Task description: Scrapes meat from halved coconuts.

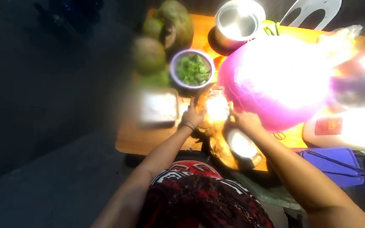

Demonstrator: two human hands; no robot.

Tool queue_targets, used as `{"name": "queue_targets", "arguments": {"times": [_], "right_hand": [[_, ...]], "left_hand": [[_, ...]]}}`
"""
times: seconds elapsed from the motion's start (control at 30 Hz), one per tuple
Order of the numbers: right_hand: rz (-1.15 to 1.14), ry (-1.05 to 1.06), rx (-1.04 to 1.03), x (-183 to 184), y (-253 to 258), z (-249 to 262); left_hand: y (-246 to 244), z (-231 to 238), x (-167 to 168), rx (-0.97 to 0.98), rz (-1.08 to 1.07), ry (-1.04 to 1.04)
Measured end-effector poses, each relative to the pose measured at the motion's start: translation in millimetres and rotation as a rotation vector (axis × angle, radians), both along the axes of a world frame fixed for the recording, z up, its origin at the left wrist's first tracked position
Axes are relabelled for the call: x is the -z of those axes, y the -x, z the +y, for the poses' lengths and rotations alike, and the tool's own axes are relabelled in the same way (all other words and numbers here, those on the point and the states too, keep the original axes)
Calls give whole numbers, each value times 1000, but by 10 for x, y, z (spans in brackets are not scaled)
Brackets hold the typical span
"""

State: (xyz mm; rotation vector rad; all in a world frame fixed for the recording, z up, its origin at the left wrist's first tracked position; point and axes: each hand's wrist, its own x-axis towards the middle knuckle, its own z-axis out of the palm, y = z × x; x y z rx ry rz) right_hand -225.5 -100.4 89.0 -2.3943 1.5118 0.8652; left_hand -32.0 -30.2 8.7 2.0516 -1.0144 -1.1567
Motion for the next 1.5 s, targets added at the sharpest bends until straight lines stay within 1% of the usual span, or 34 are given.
{"name": "queue_targets", "arguments": {"times": [0.1, 0.17, 0.23, 0.3, 0.4, 0.5, 0.6, 0.7, 0.8, 0.87, 0.97, 1.07, 1.13, 1.2, 1.27, 1.37, 1.47, 1.5], "right_hand": [[68, -42, 14, -217, -145, 86], [62, -9, 21, -275, -252, 1], [19, 46, 4, -189, -253, -121], [27, 40, -11, -106, -189, -134], [77, -31, -11, -164, -128, 0], [62, -18, 9, -251, -259, -1], [17, 36, 2, -160, -258, -117], [54, -19, 4, -121, -156, -70], [121, -54, 5, -248, -237, 13], [78, -17, -1, -293, -306, -13], [0, 45, -11, -174, -208, -135], [55, -34, -2, -163, -79, -30], [104, -56, 13, -253, -149, 41], [69, -33, 27, -337, -271, 45], [27, 25, 18, -280, -292, -68], [43, -3, 10, -141, -173, -75], [100, -65, 26, -270, -207, 34], [82, -54, 31, -324, -253, 37]], "left_hand": [[13, 7, -23, -7, 4, -4], [20, 7, -11, -7, -2, 5], [18, -2, 7, -11, -5, 9], [9, -4, 10, -6, -10, 0], [17, 1, -10, -10, -7, 7], [15, 17, -22, -24, 0, 3], [16, 21, -5, -21, -5, 3], [23, 5, -18, -12, -10, -7], [18, 1, -29, -15, -16, -4], [24, 24, -12, -20, -10, -4], [26, 23, -29, -15, -8, -5], [29, 9, -19, -15, -6, -6], [34, -2, -19, -14, -8, -5], [30, 15, -4, -17, -11, -1], [27, 25, -3, -21, -6, 13], [11, 25, -22, -14, -8, 4], [12, 35, -28, -14, -5, 14], [5, 43, -24, -15, -5, 16]]}}
